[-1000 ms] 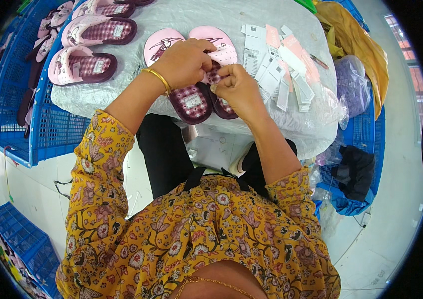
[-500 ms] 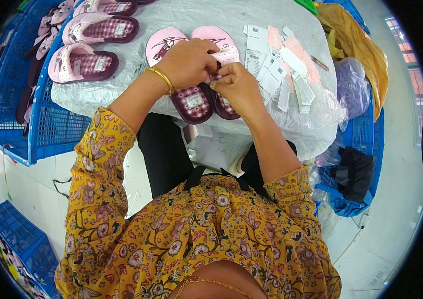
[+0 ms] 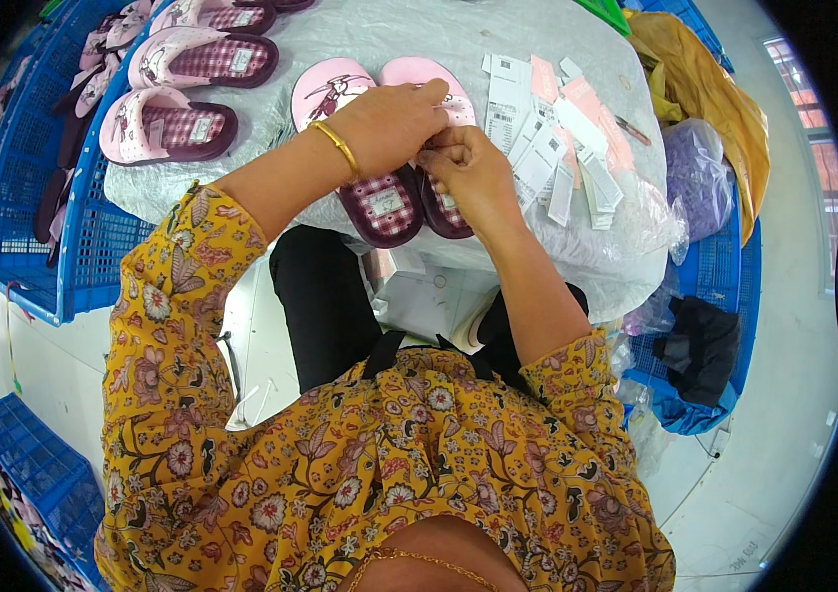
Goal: The person sits on the floor and repeatedly picks up small paper price tags, peels off the backing, and sticks them onto the insoles of pink slippers. The person handles the slippers and tags one at a time, placing the tagged slippers into a nearby blue basket.
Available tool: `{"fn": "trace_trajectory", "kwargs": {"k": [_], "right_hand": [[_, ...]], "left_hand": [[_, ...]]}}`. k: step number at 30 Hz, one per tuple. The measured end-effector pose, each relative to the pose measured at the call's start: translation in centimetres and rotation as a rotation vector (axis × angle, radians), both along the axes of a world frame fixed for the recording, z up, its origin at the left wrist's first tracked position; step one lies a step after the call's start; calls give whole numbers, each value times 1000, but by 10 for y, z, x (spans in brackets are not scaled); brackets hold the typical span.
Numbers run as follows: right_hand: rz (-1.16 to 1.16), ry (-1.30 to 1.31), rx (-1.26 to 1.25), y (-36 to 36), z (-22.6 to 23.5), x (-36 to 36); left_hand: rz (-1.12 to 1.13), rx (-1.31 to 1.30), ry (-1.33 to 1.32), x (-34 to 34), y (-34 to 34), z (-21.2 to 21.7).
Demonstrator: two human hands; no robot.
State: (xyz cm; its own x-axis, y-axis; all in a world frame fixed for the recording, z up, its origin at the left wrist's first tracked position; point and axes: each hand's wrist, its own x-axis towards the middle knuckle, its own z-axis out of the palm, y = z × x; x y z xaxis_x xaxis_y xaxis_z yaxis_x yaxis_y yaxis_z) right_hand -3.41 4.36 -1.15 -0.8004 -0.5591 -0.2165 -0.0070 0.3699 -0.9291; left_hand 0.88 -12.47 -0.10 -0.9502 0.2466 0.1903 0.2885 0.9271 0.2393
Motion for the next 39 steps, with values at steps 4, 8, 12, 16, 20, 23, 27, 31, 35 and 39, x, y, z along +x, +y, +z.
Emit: {"fn": "trace_trajectory", "kwargs": {"k": [4,8,12,16,20,23,27,31,35,39], "right_hand": [[-87,-137,-243,5,-3,3],[-41,-235,-462,0,-3,6],[22,-167,-430,-5,-3,7],[48,-182,-442,1,-7,2],[68,-61,-340,-2,1,15],[96,95,-273,-9,-6,26],[52,310,-164,-21,-14,32],[58,527,-1,-27,-15,34],[53,691,33,-30,-22,33],[36,787,22,-33,-24,33]], "left_hand": [[-21,71,63,15,-4,16],[-57,64,254,26,-5,23],[-22,54,292,36,-8,24],[36,149,421,54,-13,21],[144,130,363,72,-21,8],[189,109,353,68,-27,-14],[213,122,254,65,-28,-19],[225,159,151,59,-31,-24],[233,176,153,57,-32,-30],[237,188,177,58,-32,-32]]}}
